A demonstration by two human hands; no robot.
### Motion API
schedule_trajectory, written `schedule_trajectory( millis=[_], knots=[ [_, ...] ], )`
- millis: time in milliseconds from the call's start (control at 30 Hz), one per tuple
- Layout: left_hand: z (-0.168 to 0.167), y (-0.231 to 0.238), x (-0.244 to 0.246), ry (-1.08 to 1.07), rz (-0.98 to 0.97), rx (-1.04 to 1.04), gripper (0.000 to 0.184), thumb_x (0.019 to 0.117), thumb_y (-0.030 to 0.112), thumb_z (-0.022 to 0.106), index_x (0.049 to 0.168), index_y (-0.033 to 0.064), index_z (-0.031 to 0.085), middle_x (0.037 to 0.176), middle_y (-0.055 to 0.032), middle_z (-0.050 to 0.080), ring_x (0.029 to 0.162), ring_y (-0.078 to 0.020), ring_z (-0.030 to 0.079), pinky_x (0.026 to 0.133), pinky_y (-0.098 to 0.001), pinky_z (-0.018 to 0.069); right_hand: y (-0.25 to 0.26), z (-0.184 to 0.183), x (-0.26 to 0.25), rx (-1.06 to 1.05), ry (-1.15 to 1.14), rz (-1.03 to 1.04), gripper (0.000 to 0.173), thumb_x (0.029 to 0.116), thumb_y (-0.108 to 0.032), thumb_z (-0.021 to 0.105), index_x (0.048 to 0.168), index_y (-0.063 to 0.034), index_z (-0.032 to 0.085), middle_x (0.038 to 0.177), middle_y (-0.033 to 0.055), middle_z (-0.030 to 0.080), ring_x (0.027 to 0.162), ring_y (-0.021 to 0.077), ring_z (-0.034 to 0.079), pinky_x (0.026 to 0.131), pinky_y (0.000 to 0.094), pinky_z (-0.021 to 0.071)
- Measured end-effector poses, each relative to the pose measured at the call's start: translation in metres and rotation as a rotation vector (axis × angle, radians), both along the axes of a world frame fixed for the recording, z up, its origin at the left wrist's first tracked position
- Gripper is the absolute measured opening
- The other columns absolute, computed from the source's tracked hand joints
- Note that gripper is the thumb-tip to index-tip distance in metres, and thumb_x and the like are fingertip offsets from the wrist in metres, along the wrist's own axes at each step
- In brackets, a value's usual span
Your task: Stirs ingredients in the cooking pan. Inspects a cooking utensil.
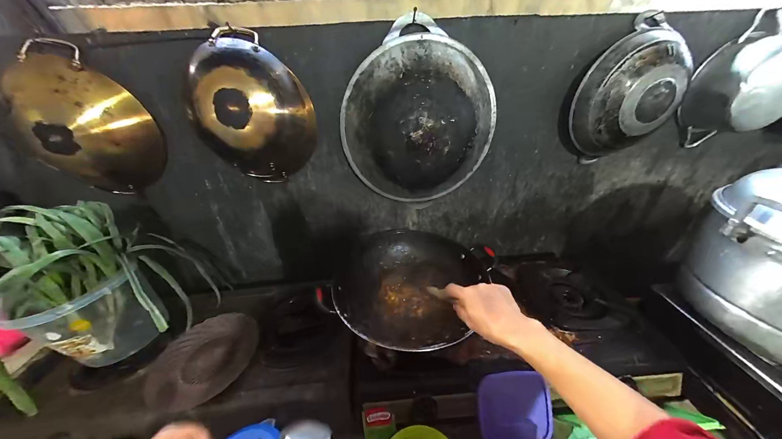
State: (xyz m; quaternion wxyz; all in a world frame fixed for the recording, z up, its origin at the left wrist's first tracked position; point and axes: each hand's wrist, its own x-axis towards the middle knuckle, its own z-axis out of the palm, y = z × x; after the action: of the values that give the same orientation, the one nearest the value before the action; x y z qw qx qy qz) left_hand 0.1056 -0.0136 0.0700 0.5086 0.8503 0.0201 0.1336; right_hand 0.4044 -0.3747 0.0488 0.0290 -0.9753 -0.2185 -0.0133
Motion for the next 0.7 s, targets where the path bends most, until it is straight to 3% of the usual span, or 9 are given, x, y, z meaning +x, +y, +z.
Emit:
schedule_trajectory(
  millis=[133,200,267,400,500,600,700],
  knots=[
    [0.026,-0.025,0.094,-0.171,0.003,0.210,0.041,0.1090,0.032,0.027,0.114,0.0098,0.061,0.078,0.0018,0.067,0.064,-0.0124,0.067,0.057,-0.0338,0.0606,-0.058,0.025,-0.052,-0.003,-0.133,0.132,0.035,0.0996,-0.020,0.061,0.132,-0.0324,0.069,0.095,0.0107,0.072,0.082,0.0313,0.071,0.069,0.0529,0.0571],
    [0.038,-0.040,0.136,-0.097,-0.038,0.410,0.038,0.1084,0.030,0.027,0.115,0.0137,0.061,0.078,0.0028,0.067,0.064,-0.0136,0.066,0.060,-0.0380,0.0588,-0.079,0.040,-0.075,-0.026,-0.165,0.134,0.037,0.0988,-0.020,0.060,0.131,-0.0352,0.070,0.092,0.0105,0.071,0.077,0.0304,0.071,0.065,0.0508,0.0569],
    [0.040,-0.058,0.181,0.047,-0.117,0.532,0.037,0.1113,0.029,0.030,0.119,0.0107,0.061,0.081,-0.0036,0.068,0.070,-0.0207,0.067,0.068,-0.0475,0.0579,-0.078,0.041,-0.085,-0.080,-0.069,0.089,0.039,0.1006,-0.019,0.056,0.134,-0.0351,0.067,0.097,0.0146,0.072,0.082,0.0348,0.071,0.068,0.0544,0.0563],
    [0.018,-0.106,0.270,0.343,-0.105,0.750,0.039,0.1113,0.029,0.032,0.126,0.0052,0.059,0.101,-0.0173,0.071,0.098,-0.0358,0.069,0.089,-0.0583,0.0529,-0.047,0.016,-0.042,-0.142,0.078,-0.063,0.048,0.1057,-0.018,0.046,0.149,-0.0353,0.053,0.108,0.0204,0.071,0.096,0.0420,0.070,0.080,0.0591,0.0543],
    [0.002,-0.125,0.312,0.482,0.025,0.896,0.037,0.1094,0.026,0.037,0.127,0.0014,0.058,0.114,-0.0221,0.069,0.111,-0.0400,0.067,0.094,-0.0596,0.0517,-0.041,0.028,0.000,-0.081,0.009,-0.136,0.034,0.1060,-0.025,0.049,0.137,-0.0258,0.063,0.100,0.0162,0.074,0.095,0.0384,0.072,0.079,0.0573,0.0559],
    [-0.015,-0.137,0.335,0.537,0.214,0.812,0.030,0.1011,0.013,0.054,0.124,-0.0054,0.058,0.115,-0.0265,0.068,0.109,-0.0445,0.067,0.087,-0.0616,0.0548,-0.026,0.036,0.026,-0.086,-0.009,-0.225,0.027,0.1031,-0.024,0.054,0.127,-0.0176,0.067,0.096,0.0147,0.074,0.092,0.0371,0.072,0.075,0.0559,0.0564],
    [-0.023,-0.157,0.351,0.560,0.269,0.579,0.033,0.1025,0.010,0.052,0.130,-0.0084,0.055,0.123,-0.0298,0.064,0.116,-0.0454,0.065,0.093,-0.0612,0.0536,0.001,0.025,0.025,-0.052,0.137,-0.195,0.024,0.1004,-0.023,0.056,0.118,-0.0110,0.067,0.101,0.0175,0.072,0.097,0.0389,0.071,0.078,0.0601,0.0552]
  ],
)
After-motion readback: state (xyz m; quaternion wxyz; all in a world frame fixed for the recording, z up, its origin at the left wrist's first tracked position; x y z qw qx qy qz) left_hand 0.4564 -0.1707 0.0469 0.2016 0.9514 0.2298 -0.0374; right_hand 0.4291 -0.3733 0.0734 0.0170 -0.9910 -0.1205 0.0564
